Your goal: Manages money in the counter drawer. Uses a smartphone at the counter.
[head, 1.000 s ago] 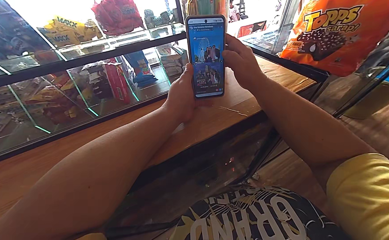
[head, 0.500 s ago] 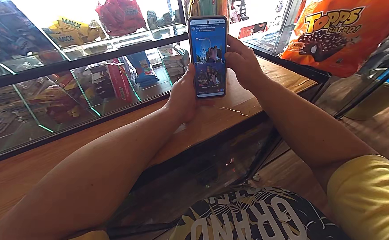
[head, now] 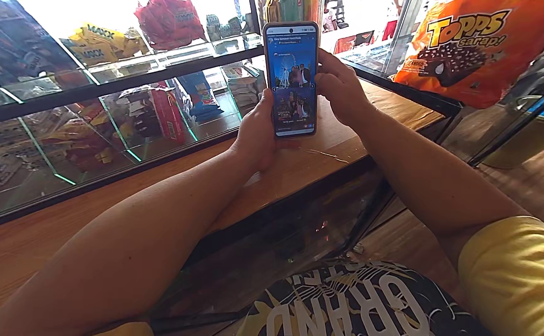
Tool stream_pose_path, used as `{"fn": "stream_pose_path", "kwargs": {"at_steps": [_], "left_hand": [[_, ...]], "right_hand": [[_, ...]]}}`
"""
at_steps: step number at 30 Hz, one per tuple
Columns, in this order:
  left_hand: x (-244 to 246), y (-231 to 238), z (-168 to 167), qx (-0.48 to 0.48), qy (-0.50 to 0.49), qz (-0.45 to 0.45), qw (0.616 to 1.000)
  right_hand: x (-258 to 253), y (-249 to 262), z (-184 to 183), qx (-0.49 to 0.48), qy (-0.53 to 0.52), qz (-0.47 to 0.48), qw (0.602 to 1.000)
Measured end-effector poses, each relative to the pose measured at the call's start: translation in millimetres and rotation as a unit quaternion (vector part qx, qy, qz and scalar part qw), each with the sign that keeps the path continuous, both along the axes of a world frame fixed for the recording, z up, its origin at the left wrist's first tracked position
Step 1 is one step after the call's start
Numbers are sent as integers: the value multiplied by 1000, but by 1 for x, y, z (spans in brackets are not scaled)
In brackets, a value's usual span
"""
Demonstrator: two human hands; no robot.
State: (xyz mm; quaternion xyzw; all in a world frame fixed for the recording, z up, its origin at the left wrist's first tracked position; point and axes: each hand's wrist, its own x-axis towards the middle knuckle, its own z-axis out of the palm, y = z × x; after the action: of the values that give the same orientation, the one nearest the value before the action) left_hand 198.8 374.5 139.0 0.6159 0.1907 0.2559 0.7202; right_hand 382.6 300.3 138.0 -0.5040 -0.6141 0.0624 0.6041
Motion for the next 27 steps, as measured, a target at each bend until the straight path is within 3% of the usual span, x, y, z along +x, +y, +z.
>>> {"fn": "stream_pose_path", "kwargs": {"at_steps": [5, 11, 17, 27], "left_hand": [[0, 0, 1, 2, -5, 22, 1000], [0, 4, 1, 10, -58, 77, 995], [1, 7, 0, 5, -58, 77, 995], [0, 4, 2, 7, -52, 79, 995]], "right_hand": [[0, 0, 0, -16, -8, 9, 1000], [-9, -4, 0, -99, -50, 105, 988], [-14, -5, 3, -155, -21, 111, 981], [-12, -5, 3, -165, -30, 110, 980]]}}
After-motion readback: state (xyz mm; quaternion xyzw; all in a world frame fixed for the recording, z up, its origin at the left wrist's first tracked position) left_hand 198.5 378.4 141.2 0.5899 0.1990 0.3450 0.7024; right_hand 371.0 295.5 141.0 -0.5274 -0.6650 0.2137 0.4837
